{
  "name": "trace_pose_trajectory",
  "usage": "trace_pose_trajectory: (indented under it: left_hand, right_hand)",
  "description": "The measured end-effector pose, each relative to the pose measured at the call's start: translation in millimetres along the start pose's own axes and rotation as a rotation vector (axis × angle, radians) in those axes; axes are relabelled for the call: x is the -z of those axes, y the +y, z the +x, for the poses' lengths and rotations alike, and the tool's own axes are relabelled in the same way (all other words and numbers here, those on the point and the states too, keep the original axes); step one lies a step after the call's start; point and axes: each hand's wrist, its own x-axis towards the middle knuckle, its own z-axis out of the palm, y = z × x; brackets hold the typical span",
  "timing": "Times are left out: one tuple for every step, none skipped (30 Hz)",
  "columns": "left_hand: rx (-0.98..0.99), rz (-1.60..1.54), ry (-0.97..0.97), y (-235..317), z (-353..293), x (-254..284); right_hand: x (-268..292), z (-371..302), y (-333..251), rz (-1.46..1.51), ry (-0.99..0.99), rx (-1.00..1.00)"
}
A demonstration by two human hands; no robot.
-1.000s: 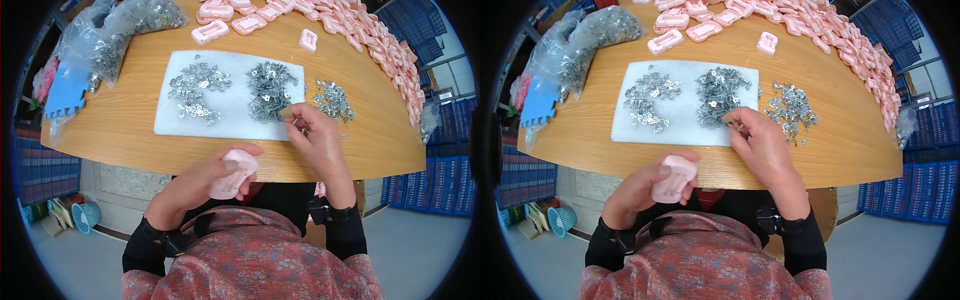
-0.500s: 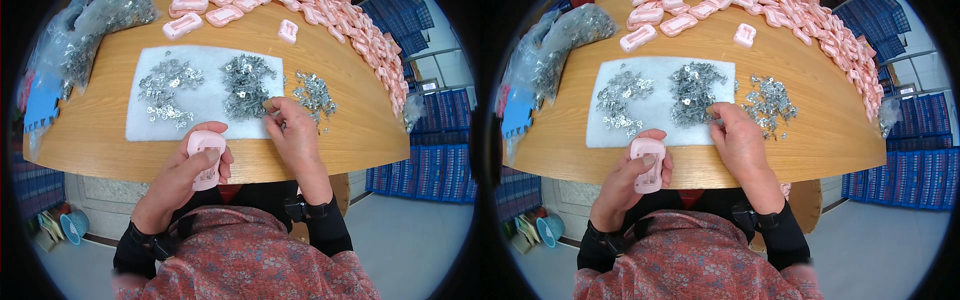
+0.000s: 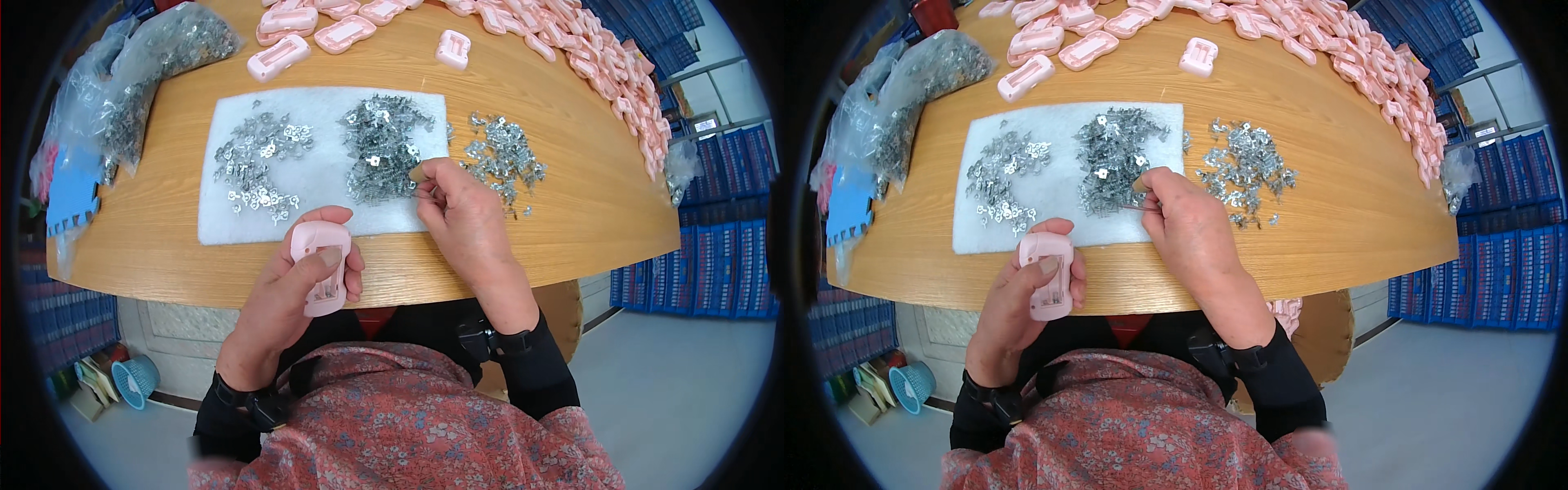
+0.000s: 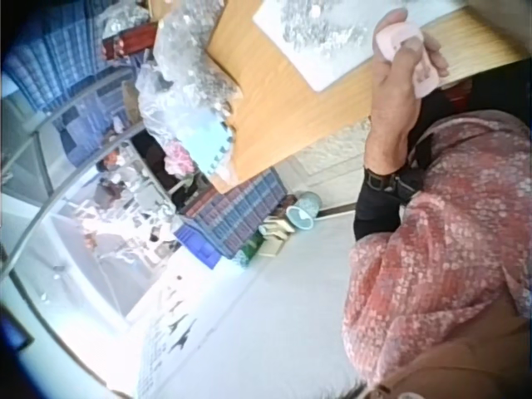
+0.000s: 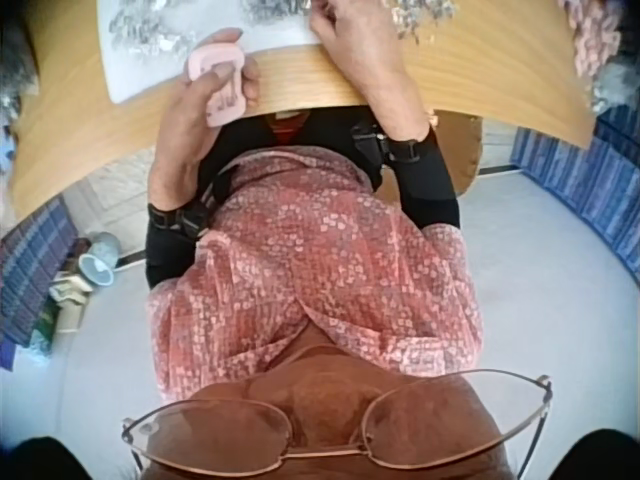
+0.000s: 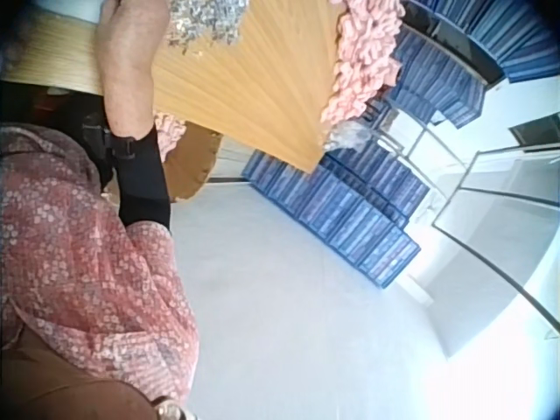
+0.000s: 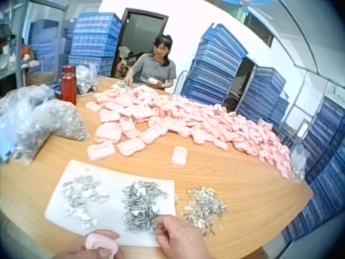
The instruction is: The person sits at a table and uses a small metal tool to insert silver metal pieces into pink plastic casings. They pick up a casing, insert a metal piece, and place the finished unit on the table, repeating this process continuously.
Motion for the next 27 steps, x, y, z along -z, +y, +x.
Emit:
trace_pose_trajectory:
  left_hand:
    - [-0.003, -0.009, -0.008, 0.2, -1.3, 0.0]
    - [-0.006, -0.018, -0.016, 0.7, -2.4, 0.1]
    - [0.007, 0.003, -0.011, 2.3, -2.6, -0.9]
    - [0.02, 0.024, -0.005, 4.2, -2.8, -3.5]
    - [0.032, 0.045, 0.0, 5.2, -2.3, -6.4]
    - [0.017, 0.046, 0.005, 4.9, -0.2, -10.0]
    - [0.001, 0.047, 0.01, 3.6, 3.7, -15.3]
    - [-0.015, 0.048, 0.015, 2.0, 8.5, -21.5]
    - [-0.052, 0.018, 0.013, -0.2, 14.9, -28.9]
    - [-0.084, 0.009, 0.02, -2.3, 21.3, -34.8]
    - [-0.116, 0.001, 0.026, -4.9, 27.7, -39.5]
    - [-0.147, -0.007, 0.03, -7.0, 32.5, -41.3]
    - [-0.149, 0.004, 0.013, -8.8, 35.4, -40.1]
    - [-0.17, 0.052, 0.016, -8.2, 36.6, -40.1]
    - [-0.186, 0.098, 0.02, -8.9, 37.1, -40.2]
    - [-0.203, 0.145, 0.023, -9.5, 37.7, -40.3]
    - [-0.214, 0.18, 0.019, -10.0, 39.1, -40.0]
    - [-0.222, 0.216, 0.017, -10.3, 40.0, -38.6]
    - [-0.23, 0.253, 0.015, -10.3, 40.2, -37.9]
    - [-0.212, 0.237, 0.011, -10.4, 39.9, -38.7]
    - [-0.197, 0.223, 0.006, -10.2, 39.9, -40.8]
    - [-0.181, 0.208, 0.002, -9.7, 39.8, -42.1]
    - [-0.182, 0.225, -0.009, -8.8, 39.4, -42.4]
    - [-0.181, 0.239, -0.02, -8.9, 38.9, -42.9]
    - [-0.179, 0.254, -0.032, -8.9, 38.3, -43.3]
    - [-0.22, 0.353, -0.048, -8.0, 37.5, -43.7]
    - [-0.259, 0.45, -0.063, -7.5, 36.0, -43.8]
  right_hand:
    - [0.1, -0.5, 0.8, 0.035, 0.015, -0.016]
    - [0.7, -1.0, 1.2, 0.071, 0.03, -0.032]
    - [3.9, -1.2, 1.8, 0.185, 0.013, -0.117]
    - [8.8, -2.4, 2.7, 0.299, -0.005, -0.201]
    - [12.2, -3.6, 2.4, 0.414, -0.023, -0.286]
    - [13.5, -4.4, 0.5, 0.56, -0.03, -0.321]
    - [14.9, -5.5, -1.9, 0.706, -0.037, -0.355]
    - [15.4, -7.1, -3.9, 0.852, -0.046, -0.388]
    - [12.7, -10.6, -4.1, 0.941, -0.056, -0.387]
    - [7.9, -13.5, -3.8, 1.03, -0.069, -0.384]
    - [3.7, -16.1, -4.6, 1.118, -0.084, -0.381]
    - [1.5, -18.5, -6.9, 1.149, -0.07, -0.38]
    - [-0.7, -20.7, -9.3, 1.18, -0.055, -0.378]
    - [-2.1, -22.4, -10.9, 1.211, -0.041, -0.377]
    - [-2.7, -24.5, -10.6, 1.187, -0.031, -0.363]
    - [-2.4, -25.2, -10.7, 1.195, -0.026, -0.362]
    - [-1.7, -25.6, -11.2, 1.204, -0.021, -0.361]
    - [-2.0, -26.6, -11.9, 1.215, -0.016, -0.362]
    - [-2.1, -27.3, -12.1, 1.23, -0.023, -0.359]
    - [-1.8, -27.9, -12.1, 1.246, -0.029, -0.355]
    - [-0.9, -28.0, -11.8, 1.26, -0.036, -0.349]
    - [-0.6, -28.3, -11.1, 1.232, -0.047, -0.352]
    - [-0.3, -28.8, -9.9, 1.203, -0.057, -0.355]
    - [0.9, -30.3, -8.5, 1.172, -0.066, -0.361]
    - [4.8, -30.4, -8.5, 1.099, -0.1, -0.364]
    - [10.9, -29.0, -9.7, 1.027, -0.134, -0.367]
    - [16.4, -28.6, -9.9, 0.953, -0.168, -0.372]
